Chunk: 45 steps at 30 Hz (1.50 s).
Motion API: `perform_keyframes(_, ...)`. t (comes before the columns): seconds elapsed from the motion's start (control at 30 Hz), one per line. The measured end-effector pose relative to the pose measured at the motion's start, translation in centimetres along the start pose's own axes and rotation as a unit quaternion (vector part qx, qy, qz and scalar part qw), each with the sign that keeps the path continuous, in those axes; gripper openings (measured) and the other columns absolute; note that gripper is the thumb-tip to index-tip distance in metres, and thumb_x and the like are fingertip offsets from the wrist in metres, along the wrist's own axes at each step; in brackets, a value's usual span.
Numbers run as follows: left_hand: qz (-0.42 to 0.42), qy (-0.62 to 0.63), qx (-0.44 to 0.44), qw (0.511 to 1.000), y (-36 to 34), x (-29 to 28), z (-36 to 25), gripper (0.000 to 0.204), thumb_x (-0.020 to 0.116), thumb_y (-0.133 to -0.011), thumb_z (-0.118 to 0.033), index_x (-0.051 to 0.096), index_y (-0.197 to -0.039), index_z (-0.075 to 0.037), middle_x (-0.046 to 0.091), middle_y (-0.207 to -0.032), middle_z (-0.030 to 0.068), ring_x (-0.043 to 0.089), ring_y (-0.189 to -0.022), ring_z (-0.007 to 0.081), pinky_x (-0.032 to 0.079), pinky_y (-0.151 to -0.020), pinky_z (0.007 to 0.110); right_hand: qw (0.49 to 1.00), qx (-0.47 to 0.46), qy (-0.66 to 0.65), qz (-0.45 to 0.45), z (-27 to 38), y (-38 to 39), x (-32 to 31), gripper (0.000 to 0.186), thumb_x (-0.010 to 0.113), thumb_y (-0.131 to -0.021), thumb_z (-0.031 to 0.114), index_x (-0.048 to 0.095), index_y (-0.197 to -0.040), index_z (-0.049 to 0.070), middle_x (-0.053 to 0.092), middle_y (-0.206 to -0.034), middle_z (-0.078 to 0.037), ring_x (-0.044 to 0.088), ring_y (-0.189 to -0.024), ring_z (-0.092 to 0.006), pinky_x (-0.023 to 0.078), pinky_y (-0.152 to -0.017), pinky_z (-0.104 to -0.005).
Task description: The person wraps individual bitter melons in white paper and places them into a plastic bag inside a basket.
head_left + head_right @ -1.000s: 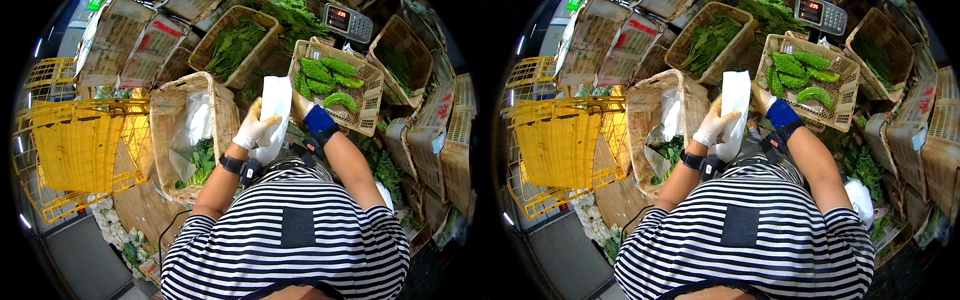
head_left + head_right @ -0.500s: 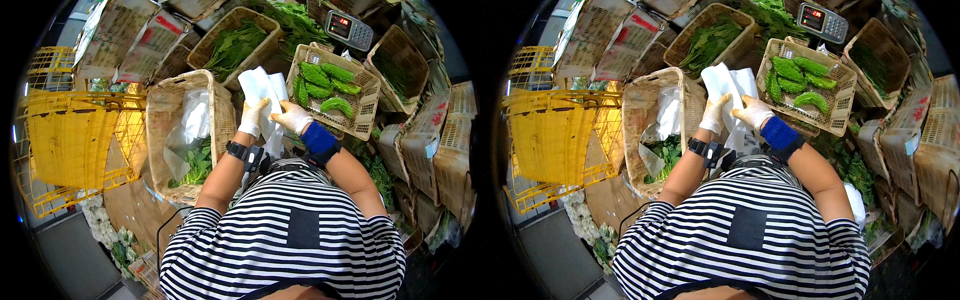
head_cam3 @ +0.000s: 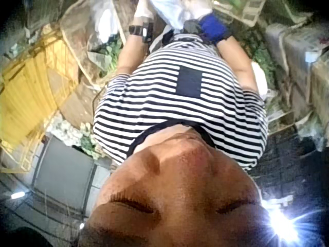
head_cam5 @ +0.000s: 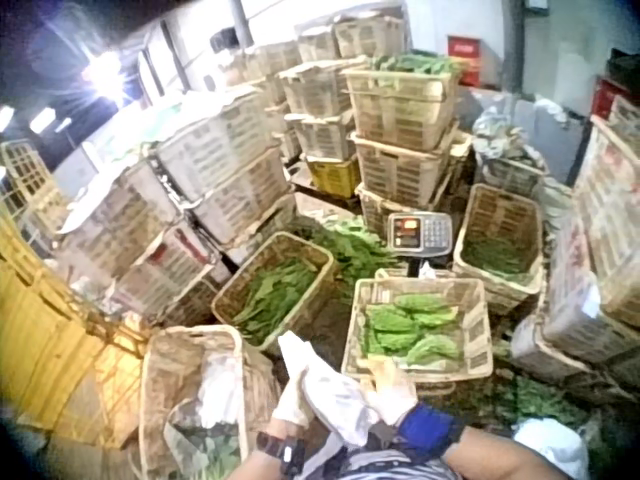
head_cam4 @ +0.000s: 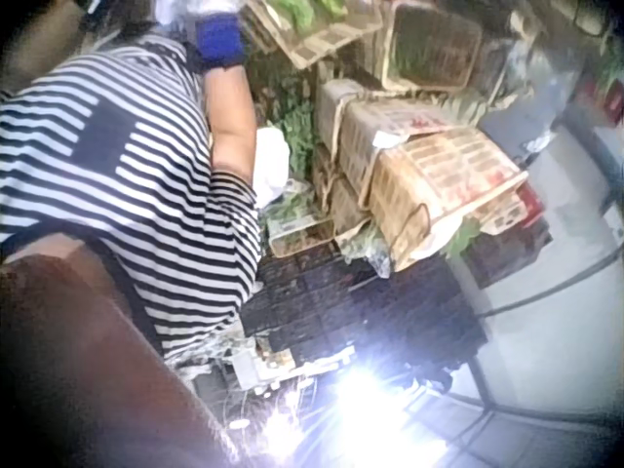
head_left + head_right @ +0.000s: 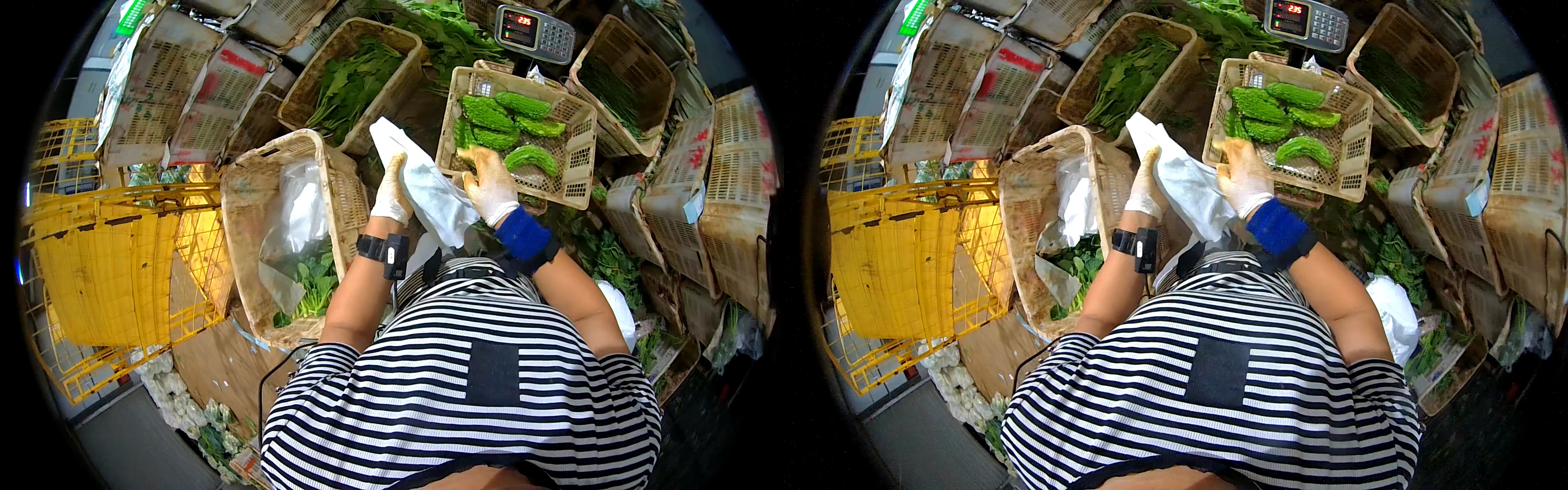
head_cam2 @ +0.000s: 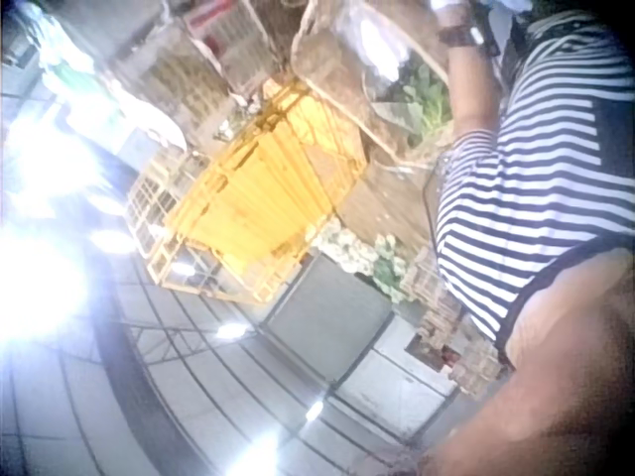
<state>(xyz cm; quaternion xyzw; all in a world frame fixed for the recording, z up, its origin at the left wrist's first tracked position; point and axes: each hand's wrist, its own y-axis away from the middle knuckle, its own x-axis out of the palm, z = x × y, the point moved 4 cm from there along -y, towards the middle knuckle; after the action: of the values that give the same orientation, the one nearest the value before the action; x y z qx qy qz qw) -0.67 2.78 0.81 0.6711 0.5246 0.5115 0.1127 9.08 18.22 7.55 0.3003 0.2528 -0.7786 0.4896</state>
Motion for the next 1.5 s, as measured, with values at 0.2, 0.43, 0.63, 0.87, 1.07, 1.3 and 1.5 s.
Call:
perform_keyframes(0.2, 0.003, 0.022, -0.054, 0.998, 0.4, 3.3, 2.1, 0.058, 0.05, -0.083, -0.053, 0.046, -0.121, -0.008, 0.057, -0.111, 0.0117, 0.056, -0.098, 0.0281, 0.044, -0.087, 0.045, 0.997, -0.059, 0.013, 0.045, 2.6, 0.9, 3.6, 0.074, 0.061, -0.08, 0.041, 0.026, -0.138, 0.011, 0.045, -0.123, -0.02, 0.05, -0.107, -0.0358, 0.041, -0.091, -0.0392)
perform_keyframes(0.43, 0.036, -0.14, -0.025, 0.989, -0.6, -0.3, 3.7, 0.068, 0.044, -0.086, -0.052, 0.026, -0.138, -0.012, 0.038, -0.135, 0.0141, 0.033, -0.126, 0.0273, 0.023, -0.104, 0.045, 0.826, 0.205, -0.516, 0.095, -2.8, -0.6, 4.6, 0.063, 0.063, -0.083, 0.034, 0.033, -0.13, 0.004, 0.054, -0.109, -0.013, 0.054, -0.097, -0.0196, 0.045, -0.083, -0.0307)
perform_keyframes(0.63, 0.008, -0.211, 0.028, 0.977, -2.8, -1.6, 6.0, 0.105, 0.072, -0.075, -0.033, -0.008, -0.142, -0.023, 0.024, -0.141, 0.0166, 0.034, -0.123, 0.0306, 0.032, -0.098, 0.047, 0.509, 0.336, -0.777, 0.155, -7.8, 1.0, 2.3, 0.044, 0.056, -0.086, 0.024, 0.043, -0.125, 0.005, 0.058, -0.111, -0.01, 0.059, -0.097, -0.018, 0.05, -0.083, -0.0321)
perform_keyframes(0.87, 0.211, -0.213, -0.004, 0.954, -4.6, 1.4, 6.4, 0.057, 0.07, -0.077, -0.024, 0.043, -0.124, -0.004, 0.053, -0.114, 0.0091, 0.05, -0.107, 0.0198, 0.042, -0.09, 0.034, 0.537, 0.288, -0.78, 0.142, -7.3, 2.5, -2.2, 0.063, 0.059, -0.083, 0.04, 0.038, -0.13, 0.003, 0.052, -0.121, -0.014, 0.055, -0.105, -0.0231, 0.044, -0.093, -0.0364)
perform_keyframes(1.07, 0.11, -0.302, 0.132, 0.938, -6.1, 0.7, 2.9, 0.036, 0.077, -0.069, -0.019, 0.063, -0.096, -0.001, 0.064, -0.086, 0.0071, 0.061, -0.076, 0.0166, 0.05, -0.071, 0.031, 0.754, 0.259, -0.604, 0.017, -11.1, 2.3, -4.9, 0.06, 0.054, -0.086, 0.045, 0.042, -0.125, 0.001, 0.055, -0.112, -0.01, 0.055, -0.102, -0.0196, 0.048, -0.086, -0.0334)
perform_keyframes(1.3, -0.169, -0.68, 0.439, 0.563, -0.7, 5.0, 1.6, 0.06, 0.074, -0.063, -0.025, 0.05, -0.117, -0.012, 0.047, -0.107, 0.0155, 0.044, -0.103, 0.032, 0.035, -0.09, 0.041, 0.776, 0.32, -0.54, -0.058, -14.7, 4.0, -2.1, 0.056, 0.056, -0.085, 0.045, 0.047, -0.116, -0.001, 0.058, -0.102, -0.01, 0.057, -0.09, -0.0175, 0.048, -0.077, -0.0301)
perform_keyframes(1.5, 0.056, -0.462, 0.088, 0.881, -1.4, 5.5, 8.0, 0.078, 0.065, -0.075, -0.052, 0.036, -0.13, -0.005, 0.045, -0.12, 0.0159, 0.049, -0.102, 0.0219, 0.044, -0.081, 0.03, 0.887, 0.254, -0.375, -0.094, -14.2, 2.5, -0.9, 0.055, 0.057, -0.084, 0.046, 0.047, -0.11, -0.001, 0.059, -0.09, -0.008, 0.056, -0.078, -0.0147, 0.048, -0.069, -0.0285)
